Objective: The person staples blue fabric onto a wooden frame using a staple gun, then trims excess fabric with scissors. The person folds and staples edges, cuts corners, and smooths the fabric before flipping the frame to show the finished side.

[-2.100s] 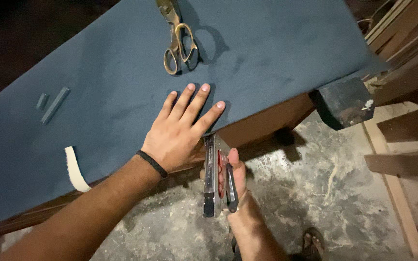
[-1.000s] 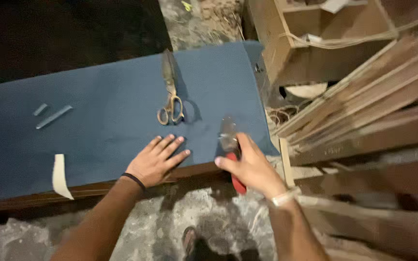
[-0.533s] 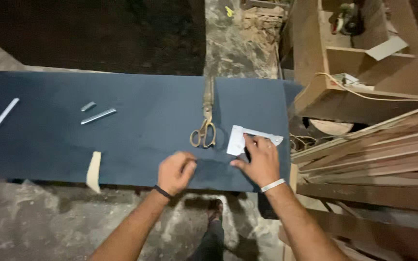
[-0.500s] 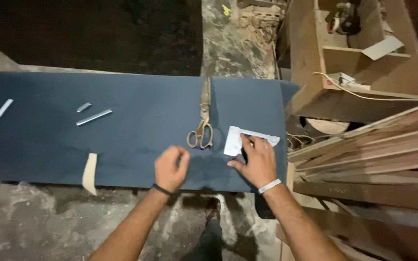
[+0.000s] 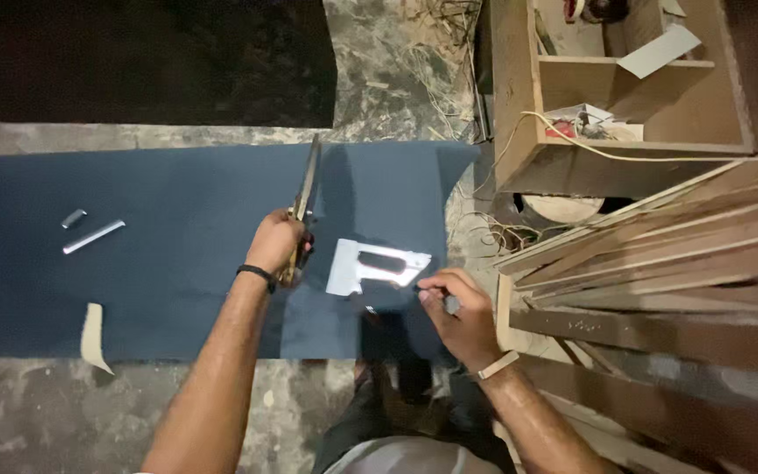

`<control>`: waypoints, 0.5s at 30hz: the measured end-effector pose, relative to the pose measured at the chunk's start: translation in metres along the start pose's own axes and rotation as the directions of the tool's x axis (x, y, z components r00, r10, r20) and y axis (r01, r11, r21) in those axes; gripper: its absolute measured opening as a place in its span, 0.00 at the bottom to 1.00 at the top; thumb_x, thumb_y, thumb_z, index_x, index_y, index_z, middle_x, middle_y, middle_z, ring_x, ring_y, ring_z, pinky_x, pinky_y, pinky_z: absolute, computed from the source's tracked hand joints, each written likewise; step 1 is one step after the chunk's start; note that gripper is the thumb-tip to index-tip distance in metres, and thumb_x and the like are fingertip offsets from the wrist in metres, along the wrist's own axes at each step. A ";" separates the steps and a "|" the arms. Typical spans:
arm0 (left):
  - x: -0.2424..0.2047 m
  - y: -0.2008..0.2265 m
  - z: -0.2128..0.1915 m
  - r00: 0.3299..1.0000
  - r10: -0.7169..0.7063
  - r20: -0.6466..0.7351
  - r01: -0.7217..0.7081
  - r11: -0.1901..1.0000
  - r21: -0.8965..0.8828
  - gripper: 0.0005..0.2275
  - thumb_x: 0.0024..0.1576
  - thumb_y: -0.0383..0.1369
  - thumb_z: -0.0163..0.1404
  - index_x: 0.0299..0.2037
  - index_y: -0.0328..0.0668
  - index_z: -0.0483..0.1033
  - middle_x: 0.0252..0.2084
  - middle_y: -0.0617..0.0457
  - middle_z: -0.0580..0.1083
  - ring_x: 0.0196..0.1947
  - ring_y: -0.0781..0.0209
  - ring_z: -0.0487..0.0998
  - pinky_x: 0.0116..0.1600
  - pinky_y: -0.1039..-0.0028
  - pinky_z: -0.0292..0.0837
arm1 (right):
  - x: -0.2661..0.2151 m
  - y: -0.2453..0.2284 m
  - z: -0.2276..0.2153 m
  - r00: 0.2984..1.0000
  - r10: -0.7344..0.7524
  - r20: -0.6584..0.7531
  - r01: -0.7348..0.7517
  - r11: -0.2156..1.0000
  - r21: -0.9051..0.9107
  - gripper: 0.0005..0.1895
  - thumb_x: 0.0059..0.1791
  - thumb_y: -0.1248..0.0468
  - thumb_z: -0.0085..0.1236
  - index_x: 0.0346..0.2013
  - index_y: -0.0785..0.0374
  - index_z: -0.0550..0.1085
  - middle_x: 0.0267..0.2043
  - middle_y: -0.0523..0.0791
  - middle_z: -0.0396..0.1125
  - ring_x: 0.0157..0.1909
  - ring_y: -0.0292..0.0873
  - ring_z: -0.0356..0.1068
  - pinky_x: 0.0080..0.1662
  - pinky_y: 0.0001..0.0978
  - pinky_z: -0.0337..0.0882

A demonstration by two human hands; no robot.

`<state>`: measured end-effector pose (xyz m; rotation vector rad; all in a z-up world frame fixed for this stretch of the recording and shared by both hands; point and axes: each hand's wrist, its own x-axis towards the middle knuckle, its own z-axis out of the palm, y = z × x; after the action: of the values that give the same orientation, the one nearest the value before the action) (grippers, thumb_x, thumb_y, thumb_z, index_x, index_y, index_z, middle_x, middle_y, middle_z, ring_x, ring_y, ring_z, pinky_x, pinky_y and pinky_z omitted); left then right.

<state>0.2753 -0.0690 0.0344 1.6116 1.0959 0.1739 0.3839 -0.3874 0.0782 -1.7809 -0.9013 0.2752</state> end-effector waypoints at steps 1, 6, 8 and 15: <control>-0.011 0.004 0.005 0.992 -0.075 0.098 0.089 0.985 -0.148 0.14 0.53 0.28 0.45 0.47 0.30 0.73 0.31 0.46 0.76 0.29 0.56 0.78 0.33 0.61 0.74 | 0.000 0.010 -0.005 0.997 0.061 0.042 -0.064 0.997 0.051 0.07 0.50 0.65 0.62 0.40 0.64 0.80 0.40 0.45 0.73 0.39 0.41 0.75 0.43 0.29 0.75; -0.062 0.051 0.104 0.971 0.068 0.228 0.081 0.807 -0.584 0.08 0.59 0.30 0.54 0.41 0.36 0.70 0.26 0.53 0.72 0.25 0.62 0.79 0.32 0.73 0.77 | 0.008 0.052 -0.035 0.935 0.108 0.338 -0.181 0.965 0.192 0.10 0.52 0.61 0.58 0.43 0.64 0.79 0.39 0.44 0.76 0.40 0.36 0.75 0.43 0.26 0.74; -0.073 0.077 0.141 0.968 0.123 0.219 0.046 0.772 -0.634 0.08 0.59 0.31 0.57 0.41 0.37 0.71 0.27 0.55 0.73 0.27 0.64 0.79 0.32 0.75 0.77 | 0.018 0.065 -0.049 0.904 0.170 0.393 -0.295 0.912 0.284 0.10 0.53 0.62 0.54 0.43 0.64 0.77 0.38 0.44 0.76 0.40 0.36 0.76 0.44 0.26 0.76; -0.104 0.109 0.178 0.974 0.186 0.130 -0.045 0.719 -0.694 0.09 0.56 0.32 0.59 0.39 0.37 0.73 0.26 0.54 0.76 0.28 0.66 0.82 0.31 0.76 0.77 | 0.057 0.084 -0.079 0.647 0.098 0.756 -0.718 0.413 0.560 0.11 0.58 0.67 0.61 0.44 0.73 0.70 0.37 0.44 0.60 0.38 0.37 0.59 0.40 0.29 0.60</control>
<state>0.3877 -0.2615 0.1039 0.9840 0.6523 0.4480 0.5054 -0.4166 0.0491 -0.8938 -0.4981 1.5077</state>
